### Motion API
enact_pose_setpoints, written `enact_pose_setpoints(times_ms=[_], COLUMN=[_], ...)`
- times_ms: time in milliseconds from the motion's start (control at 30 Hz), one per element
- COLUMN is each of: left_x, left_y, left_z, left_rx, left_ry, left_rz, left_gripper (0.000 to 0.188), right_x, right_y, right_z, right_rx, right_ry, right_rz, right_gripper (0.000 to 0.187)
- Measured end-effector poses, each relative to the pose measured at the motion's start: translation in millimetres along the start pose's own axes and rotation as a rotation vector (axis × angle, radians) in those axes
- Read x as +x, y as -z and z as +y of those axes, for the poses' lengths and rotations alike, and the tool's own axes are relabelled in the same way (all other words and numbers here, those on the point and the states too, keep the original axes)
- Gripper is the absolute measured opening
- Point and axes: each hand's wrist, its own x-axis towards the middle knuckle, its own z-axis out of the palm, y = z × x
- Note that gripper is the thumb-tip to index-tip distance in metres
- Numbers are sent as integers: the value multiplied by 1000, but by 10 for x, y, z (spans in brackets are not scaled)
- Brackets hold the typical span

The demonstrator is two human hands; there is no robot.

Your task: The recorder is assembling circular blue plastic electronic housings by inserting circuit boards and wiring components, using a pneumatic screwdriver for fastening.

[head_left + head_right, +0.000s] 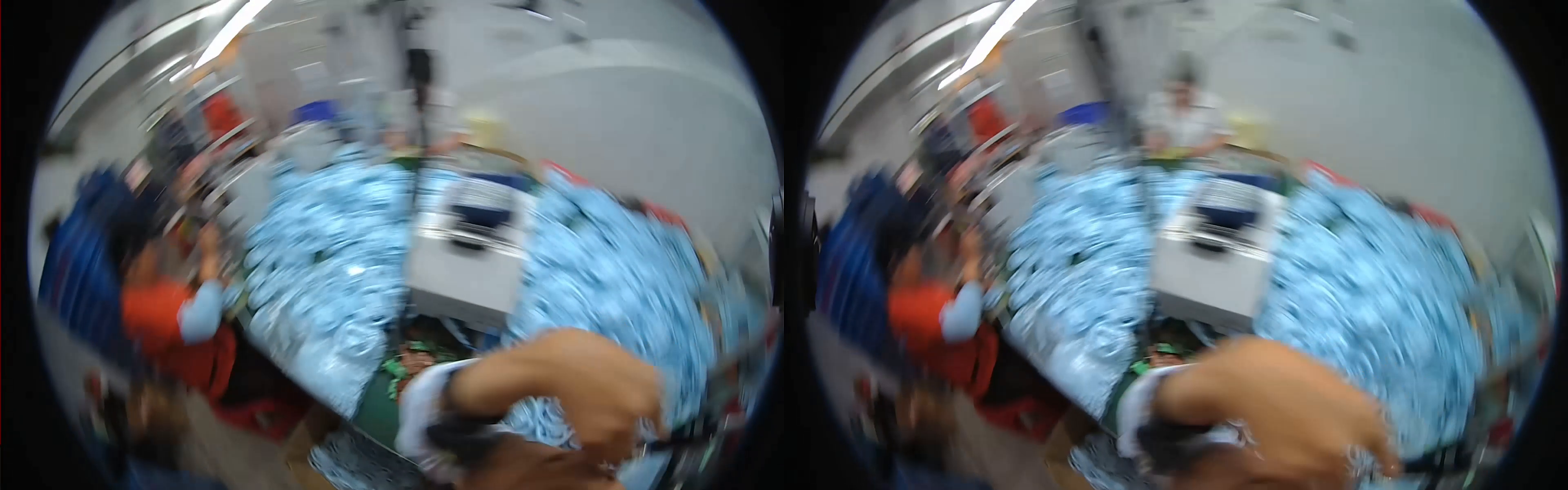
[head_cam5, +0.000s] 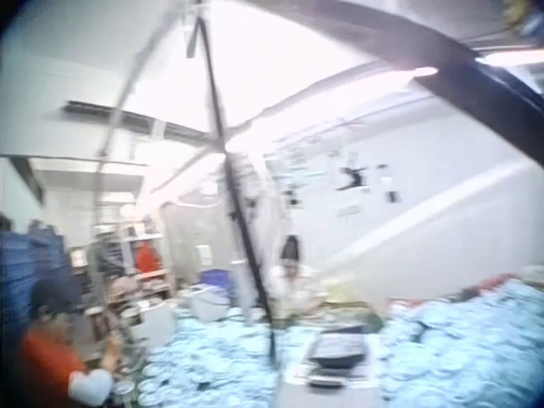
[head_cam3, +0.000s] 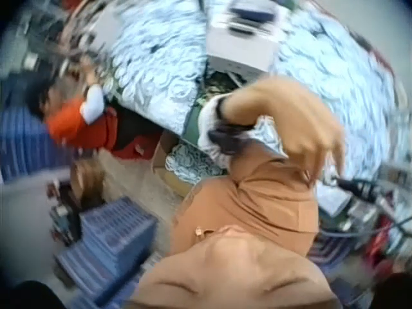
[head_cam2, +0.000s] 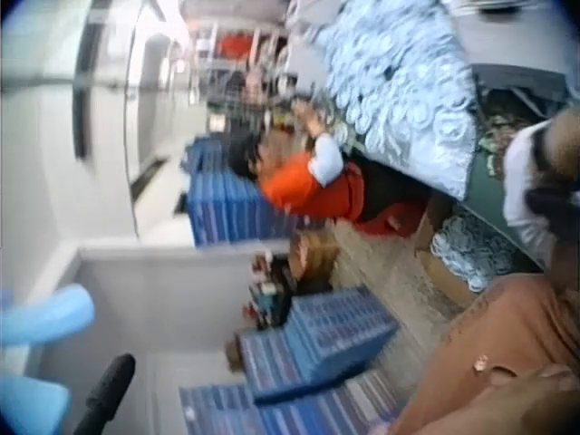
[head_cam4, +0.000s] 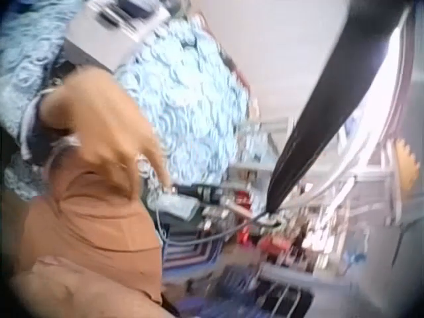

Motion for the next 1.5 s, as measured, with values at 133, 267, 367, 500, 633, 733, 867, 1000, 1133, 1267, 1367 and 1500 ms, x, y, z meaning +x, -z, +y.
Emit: enact_pose_setpoints(times_ms=[133, 267, 367, 500, 633, 733, 867, 1000, 1133, 1267, 1367, 1500], left_x=[408, 1077, 1238, 1126, 1004, 1036, 858, 737, 583, 573, 644, 619], left_y=[-1193, -1844, -1779, -819, -459, -412, -95, 133, 89, 329, 466, 834], left_z=[192, -253, -407, -1022, -1301, -1207, -1208, -1030, -243, 200, 641, 927], left_rx=[-134, -612, -1140, -1759, -1763, -1726, -1733, -1566, -1229, -750, -546, -840], left_ry=[221, 90, -90, -25, -85, -69, 52, 226, 554, 684, 778, 824], left_rz=[376, 1031, 1284, 1199, 846, 865, 747, 687, 937, 701, 554, 594], left_gripper=[61, 39, 44, 39, 33, 32, 31, 34, 40, 41, 49, 41], right_x=[147, 561, 628, 841, 348, 539, -65, 21, -56, -225, -349, -555], right_y=[-691, -912, -935, -321, 72, -370, 150, -6, -183, -703, -781, -769], right_z=[-452, -520, -439, -364, 43, 4, 509, 366, 308, 371, 1009, 1478], right_rx=[-233, -333, -365, -297, -338, -362, -350, -252, -142, -99, -119, 4], right_ry=[-142, -121, -60, -15, -47, -90, -51, -23, 9, -5, -37, 130], right_rz=[310, 364, 375, 309, 451, 620, 728, 776, 705, 651, 672, 636], right_gripper=[52, 52, 52, 52, 52, 51, 51, 50, 50, 50, 49, 52])
